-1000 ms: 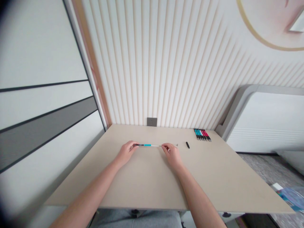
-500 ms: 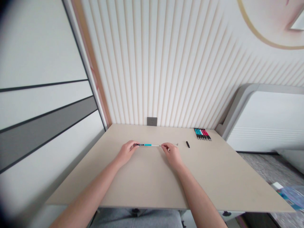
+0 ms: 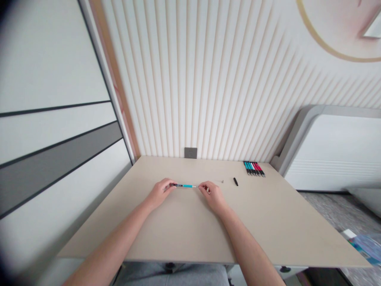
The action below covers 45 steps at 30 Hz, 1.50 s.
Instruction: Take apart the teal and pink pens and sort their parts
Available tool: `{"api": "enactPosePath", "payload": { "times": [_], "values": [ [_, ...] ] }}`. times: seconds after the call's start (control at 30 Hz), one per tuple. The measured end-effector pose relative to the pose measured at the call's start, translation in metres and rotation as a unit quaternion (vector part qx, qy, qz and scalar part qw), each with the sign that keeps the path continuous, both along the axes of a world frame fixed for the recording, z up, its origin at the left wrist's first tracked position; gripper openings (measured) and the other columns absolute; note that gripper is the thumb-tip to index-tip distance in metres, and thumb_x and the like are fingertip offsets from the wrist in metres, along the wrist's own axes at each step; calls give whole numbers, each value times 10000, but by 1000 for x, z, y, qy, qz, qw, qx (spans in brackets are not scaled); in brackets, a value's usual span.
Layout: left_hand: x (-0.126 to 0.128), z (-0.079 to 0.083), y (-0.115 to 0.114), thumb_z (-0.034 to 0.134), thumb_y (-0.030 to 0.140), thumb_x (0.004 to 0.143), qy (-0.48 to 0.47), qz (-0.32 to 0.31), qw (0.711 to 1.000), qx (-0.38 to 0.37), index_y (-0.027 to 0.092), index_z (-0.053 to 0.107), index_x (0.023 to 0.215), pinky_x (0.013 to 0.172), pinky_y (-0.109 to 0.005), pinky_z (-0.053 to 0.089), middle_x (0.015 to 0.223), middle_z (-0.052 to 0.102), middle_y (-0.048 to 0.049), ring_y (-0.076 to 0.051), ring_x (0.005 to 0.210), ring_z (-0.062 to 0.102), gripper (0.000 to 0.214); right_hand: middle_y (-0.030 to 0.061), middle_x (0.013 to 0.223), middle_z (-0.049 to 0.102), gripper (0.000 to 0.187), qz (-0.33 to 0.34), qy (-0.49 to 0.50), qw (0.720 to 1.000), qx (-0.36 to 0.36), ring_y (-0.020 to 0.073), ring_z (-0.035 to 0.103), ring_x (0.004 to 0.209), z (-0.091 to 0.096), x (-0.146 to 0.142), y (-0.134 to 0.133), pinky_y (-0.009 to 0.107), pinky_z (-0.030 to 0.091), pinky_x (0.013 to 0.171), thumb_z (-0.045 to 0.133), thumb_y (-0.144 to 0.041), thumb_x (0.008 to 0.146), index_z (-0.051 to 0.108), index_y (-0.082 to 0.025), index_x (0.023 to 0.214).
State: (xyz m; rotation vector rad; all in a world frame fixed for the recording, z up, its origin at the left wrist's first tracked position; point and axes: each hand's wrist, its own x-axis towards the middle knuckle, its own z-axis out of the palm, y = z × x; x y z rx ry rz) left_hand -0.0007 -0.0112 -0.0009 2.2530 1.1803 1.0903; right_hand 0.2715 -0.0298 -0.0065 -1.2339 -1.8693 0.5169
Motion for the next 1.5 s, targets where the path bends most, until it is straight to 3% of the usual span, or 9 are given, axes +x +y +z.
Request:
{"api": "enactPosePath", "payload": {
  "times": [0.2, 0.4, 0.47, 0.6, 0.77, 1.1, 1.2, 1.33, 1.5],
  "values": [
    [1, -3, 1, 548, 247, 893, 18, -36, 999, -2, 215, 668, 974, 840, -310, 479, 925, 669, -41, -186, 895, 615, 147, 36, 774, 688, 331, -13, 11, 1000, -21, 172, 565, 683, -3, -1, 2, 271, 440, 648, 472, -440, 909, 680, -197, 824],
    [1, -1, 0, 551, 241, 892, 4, 1, 1000, -7, 209, 665, 961, 821, -304, 475, 919, 671, -38, -184, 868, 619, 137, 76, 915, 719, 402, -19, -2, 1000, 6, 204, 626, 816, -6, 4, 10, 308, 469, 739, 405, -458, 950, 700, -188, 906],
    [0, 0, 0, 539, 239, 897, -3, 18, 1000, -4, 205, 656, 976, 811, -303, 473, 921, 670, -38, -182, 850, 614, 145, 105, 1011, 708, 410, -71, -12, 997, 39, 224, 627, 921, -5, 16, 17, 345, 476, 823, 382, -437, 967, 694, -172, 991],
    [0, 0, 1, 528, 235, 895, -10, 39, 999, -2, 195, 650, 978, 776, -294, 471, 897, 667, -33, -172, 794, 598, 153, 111, 1105, 662, 318, -296, -67, 952, 27, 208, 613, 988, 0, 56, 26, 364, 496, 884, 454, -379, 968, 668, -174, 1084],
    [0, -2, 2, 539, 232, 884, -12, 41, 999, 0, 188, 655, 956, 757, -285, 462, 862, 658, -28, -167, 763, 583, 143, 97, 1244, 570, 276, -345, -70, 936, 3, 190, 598, 1018, -1, 93, 23, 389, 521, 879, 544, -337, 950, 583, -194, 1184],
    [-2, -5, 4, 539, 256, 892, -15, 46, 999, 4, 194, 660, 963, 755, -290, 470, 853, 660, -28, -170, 760, 585, 154, 111, 1124, 641, 237, -263, -58, 963, -27, 205, 629, 946, -10, 91, 24, 363, 530, 818, 508, -339, 958, 626, -201, 1111],
    [-2, -4, 3, 538, 259, 894, -17, 47, 999, 4, 196, 660, 963, 770, -298, 474, 877, 668, -31, -172, 770, 589, 154, 89, 938, 702, 258, -197, -50, 979, -21, 220, 654, 812, -11, 77, 27, 345, 525, 722, 467, -369, 943, 651, -210, 1030],
    [-1, 0, 1, 525, 259, 903, -21, 50, 998, 5, 200, 658, 971, 784, -305, 477, 898, 676, -36, -173, 780, 595, 161, 77, 981, 690, 286, -39, -32, 998, 30, 198, 622, 784, -10, 44, 24, 341, 499, 734, 465, -401, 924, 659, -214, 1019],
    [0, 1, 0, 520, 252, 905, -27, 58, 998, 8, 194, 650, 981, 785, -306, 480, 910, 679, -42, -177, 796, 603, 162, 73, 959, 666, 260, 1, -11, 999, 35, 190, 592, 765, -7, 22, 15, 325, 486, 686, 479, -391, 920, 659, -224, 1006]
  ]
}}
